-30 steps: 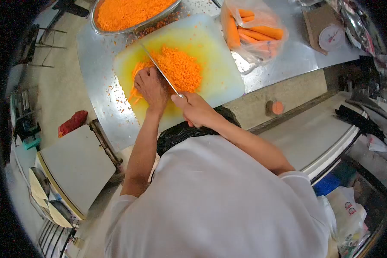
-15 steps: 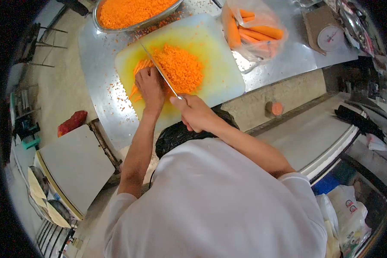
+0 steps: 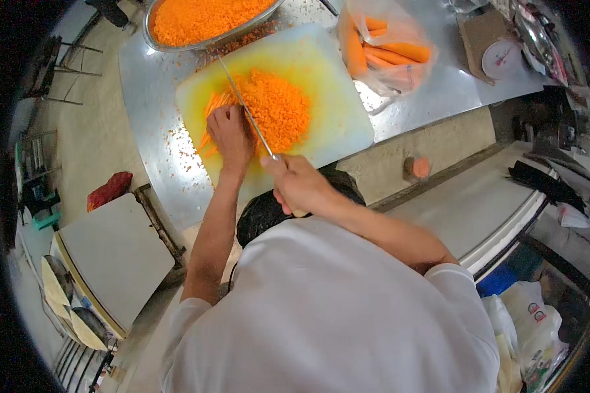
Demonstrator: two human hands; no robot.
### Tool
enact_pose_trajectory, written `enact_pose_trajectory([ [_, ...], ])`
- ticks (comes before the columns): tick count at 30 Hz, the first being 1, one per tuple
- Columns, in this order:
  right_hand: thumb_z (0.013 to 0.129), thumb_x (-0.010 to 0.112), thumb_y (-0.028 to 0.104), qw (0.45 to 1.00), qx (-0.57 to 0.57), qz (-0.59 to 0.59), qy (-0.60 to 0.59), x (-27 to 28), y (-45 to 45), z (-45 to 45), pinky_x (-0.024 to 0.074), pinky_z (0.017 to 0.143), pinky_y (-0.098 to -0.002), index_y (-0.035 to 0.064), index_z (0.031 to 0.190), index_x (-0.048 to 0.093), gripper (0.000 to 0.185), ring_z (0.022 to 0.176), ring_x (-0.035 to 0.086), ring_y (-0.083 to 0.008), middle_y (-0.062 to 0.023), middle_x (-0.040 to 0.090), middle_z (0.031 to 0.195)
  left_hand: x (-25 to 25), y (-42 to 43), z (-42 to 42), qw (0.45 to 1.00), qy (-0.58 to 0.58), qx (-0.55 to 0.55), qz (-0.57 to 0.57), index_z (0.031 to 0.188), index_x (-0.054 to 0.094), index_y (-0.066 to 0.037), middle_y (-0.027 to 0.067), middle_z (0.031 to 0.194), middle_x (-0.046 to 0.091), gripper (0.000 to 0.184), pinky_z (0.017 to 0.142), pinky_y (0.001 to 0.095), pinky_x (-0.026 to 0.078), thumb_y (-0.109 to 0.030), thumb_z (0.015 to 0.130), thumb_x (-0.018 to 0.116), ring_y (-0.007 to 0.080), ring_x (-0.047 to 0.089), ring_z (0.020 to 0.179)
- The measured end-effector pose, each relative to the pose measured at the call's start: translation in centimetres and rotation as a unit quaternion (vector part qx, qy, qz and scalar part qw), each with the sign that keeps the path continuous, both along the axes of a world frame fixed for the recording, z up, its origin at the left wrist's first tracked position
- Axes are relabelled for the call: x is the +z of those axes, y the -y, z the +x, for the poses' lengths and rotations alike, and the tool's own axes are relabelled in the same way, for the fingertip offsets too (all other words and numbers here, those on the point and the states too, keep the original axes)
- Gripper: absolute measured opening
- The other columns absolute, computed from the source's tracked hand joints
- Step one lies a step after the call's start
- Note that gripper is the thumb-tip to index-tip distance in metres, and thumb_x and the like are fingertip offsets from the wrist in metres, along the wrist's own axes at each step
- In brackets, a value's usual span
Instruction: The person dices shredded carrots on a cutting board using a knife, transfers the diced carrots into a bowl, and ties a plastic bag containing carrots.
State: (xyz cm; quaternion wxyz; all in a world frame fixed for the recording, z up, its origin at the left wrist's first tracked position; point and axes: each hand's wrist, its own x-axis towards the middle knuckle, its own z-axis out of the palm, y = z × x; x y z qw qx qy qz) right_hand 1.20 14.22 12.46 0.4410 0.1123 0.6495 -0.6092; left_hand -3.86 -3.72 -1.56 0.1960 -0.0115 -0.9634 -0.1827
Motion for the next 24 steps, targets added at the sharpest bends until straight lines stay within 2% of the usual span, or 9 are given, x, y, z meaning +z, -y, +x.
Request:
enact_pose_trajectory([
  [3, 0.109, 0.046, 0.048, 0.998, -0.002, -0.003, -0.064, -5.7, 1.1, -0.1, 0.0426, 0.042, -0.0321, 0.0041, 0.085, 0.052, 0.05, 0.043, 0.053, -0.0146, -0.0052, 0.055, 0.061, 0.1, -0.2, 0.0, 1.0, 0.003, -0.003, 0.022, 0.11, 0.064, -0.008, 0.0136, 0.107, 0.052, 0.026, 0.095, 0.0503, 0.037, -0.008, 0.084, 0.068, 0.0356, 0.047, 0.11],
  [7, 0.108, 0.048, 0.048, 0.999, 0.022, 0.037, 0.015, -0.7, 0.4, -0.9, 0.0426, 0.042, -0.0314, 0.003, 0.103, 0.057, 0.046, 0.043, 0.053, -0.0149, -0.0044, 0.053, 0.058, 0.4, -0.1, 0.3, 0.999, -0.014, -0.012, 0.029, 0.107, 0.064, -0.008, 0.0139, 0.106, 0.052, 0.024, 0.093, 0.0493, 0.037, -0.004, 0.084, 0.066, 0.0355, 0.048, 0.108],
  [8, 0.108, 0.048, 0.049, 0.999, -0.036, -0.014, 0.022, -0.9, 0.8, 0.5, 0.0426, 0.042, -0.0314, 0.0034, 0.101, 0.057, 0.048, 0.042, 0.052, -0.0153, -0.005, 0.053, 0.057, 0.4, -0.1, -0.1, 0.999, -0.016, -0.008, 0.033, 0.107, 0.063, -0.007, 0.0139, 0.106, 0.052, 0.025, 0.093, 0.0498, 0.038, -0.004, 0.083, 0.066, 0.0356, 0.048, 0.109],
  [11, 0.108, 0.048, 0.05, 0.998, -0.013, -0.019, -0.065, -5.9, 1.5, 0.2, 0.0427, 0.042, -0.0319, 0.0031, 0.098, 0.056, 0.048, 0.042, 0.052, -0.0155, -0.0055, 0.054, 0.06, -0.2, -0.1, 0.2, 0.997, -0.02, -0.002, 0.069, 0.108, 0.063, -0.006, 0.014, 0.107, 0.052, 0.026, 0.093, 0.0511, 0.039, -0.002, 0.082, 0.067, 0.0362, 0.048, 0.11],
  [13, 0.108, 0.048, 0.049, 0.999, 0.014, 0.037, 0.006, -2.2, 1.3, -1.5, 0.0418, 0.041, -0.032, 0.0007, 0.105, 0.059, 0.05, 0.043, 0.053, -0.015, -0.0058, 0.055, 0.06, -0.4, 0.8, 0.1, 0.992, -0.036, -0.019, 0.117, 0.109, 0.062, -0.005, 0.0143, 0.108, 0.053, 0.028, 0.093, 0.0519, 0.04, -0.002, 0.082, 0.067, 0.0368, 0.049, 0.111],
  [15, 0.108, 0.047, 0.05, 0.999, 0.025, 0.038, 0.0, 0.0, 0.1, -1.6, 0.0416, 0.041, -0.0323, 0.0005, 0.106, 0.059, 0.051, 0.043, 0.053, -0.0148, -0.006, 0.055, 0.06, 0.2, 1.0, 0.4, 0.998, -0.018, -0.036, 0.052, 0.11, 0.062, -0.005, 0.0145, 0.11, 0.053, 0.028, 0.094, 0.0521, 0.041, -0.002, 0.082, 0.066, 0.0371, 0.049, 0.112],
  [16, 0.108, 0.046, 0.048, 1.0, 0.008, 0.024, -0.014, 0.2, 0.3, -0.8, 0.0418, 0.042, -0.0342, 0.0014, 0.093, 0.056, 0.05, 0.044, 0.053, -0.0152, -0.0059, 0.054, 0.061, 0.5, 1.0, 0.6, 0.999, -0.009, -0.041, 0.021, 0.111, 0.062, -0.005, 0.0147, 0.11, 0.054, 0.029, 0.094, 0.0523, 0.041, -0.002, 0.083, 0.066, 0.0372, 0.049, 0.112],
  [19, 0.108, 0.046, 0.048, 0.995, 0.02, -0.011, -0.095, -4.1, 2.0, -1.6, 0.0427, 0.042, -0.0339, 0.0024, 0.091, 0.056, 0.05, 0.044, 0.053, -0.0153, -0.0057, 0.054, 0.06, 0.3, 0.5, 0.4, 0.999, -0.007, -0.02, 0.026, 0.111, 0.063, -0.005, 0.0147, 0.111, 0.054, 0.029, 0.094, 0.0512, 0.041, -0.002, 0.082, 0.066, 0.0374, 0.049, 0.112],
  [24, 0.108, 0.046, 0.048, 1.0, 0.0, 0.014, -0.007, 0.0, 1.2, -0.3, 0.044, 0.043, -0.0322, 0.0019, 0.089, 0.055, 0.051, 0.045, 0.056, -0.0154, -0.0062, 0.055, 0.06, -0.1, 1.0, 0.3, 0.999, 0.006, -0.027, 0.019, 0.111, 0.063, -0.005, 0.0144, 0.11, 0.053, 0.03, 0.093, 0.0511, 0.041, -0.004, 0.081, 0.067, 0.0377, 0.048, 0.113],
])
